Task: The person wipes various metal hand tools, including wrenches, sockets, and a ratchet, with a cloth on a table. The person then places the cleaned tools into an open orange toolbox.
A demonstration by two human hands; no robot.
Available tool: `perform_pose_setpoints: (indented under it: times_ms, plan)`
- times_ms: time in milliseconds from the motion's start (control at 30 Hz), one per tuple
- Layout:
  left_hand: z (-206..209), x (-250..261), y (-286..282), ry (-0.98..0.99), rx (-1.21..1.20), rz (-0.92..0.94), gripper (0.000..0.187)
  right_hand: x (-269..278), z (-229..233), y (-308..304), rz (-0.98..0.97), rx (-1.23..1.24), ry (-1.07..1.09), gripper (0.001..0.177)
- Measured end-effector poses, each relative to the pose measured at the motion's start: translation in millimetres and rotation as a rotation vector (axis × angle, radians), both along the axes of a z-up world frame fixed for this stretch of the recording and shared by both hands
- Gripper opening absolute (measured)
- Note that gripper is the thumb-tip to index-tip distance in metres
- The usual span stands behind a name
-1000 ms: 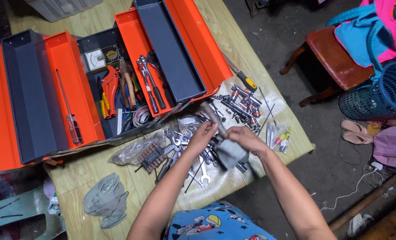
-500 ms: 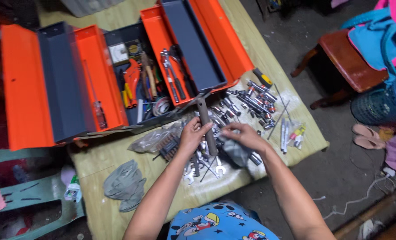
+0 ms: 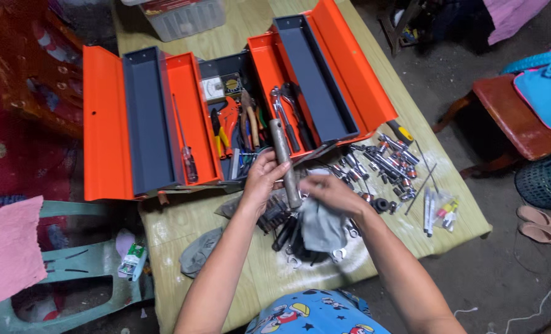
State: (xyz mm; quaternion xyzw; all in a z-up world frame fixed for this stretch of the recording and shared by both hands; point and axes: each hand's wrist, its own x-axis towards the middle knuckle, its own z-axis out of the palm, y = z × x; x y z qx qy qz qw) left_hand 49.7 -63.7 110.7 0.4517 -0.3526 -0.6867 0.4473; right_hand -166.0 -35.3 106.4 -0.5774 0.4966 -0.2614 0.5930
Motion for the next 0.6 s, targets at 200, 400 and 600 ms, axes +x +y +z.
perform_pose_setpoints:
  times_ms: [200,400,600]
  plan:
    - [-14,18,-20,-0.107,0.063,0.121,0.052,31,10,-19,-0.081,-0.071,0.061,0.061]
    - [-24,17,-88,-0.158,0.018,0.164,0.055,64,26,-53,-0.128,-0.111,0.07,0.064]
    - [-44,11,-206,-0.026,0.058,0.008,0.061,70,10,-154,-0.405,-0.215,0.034,0.057]
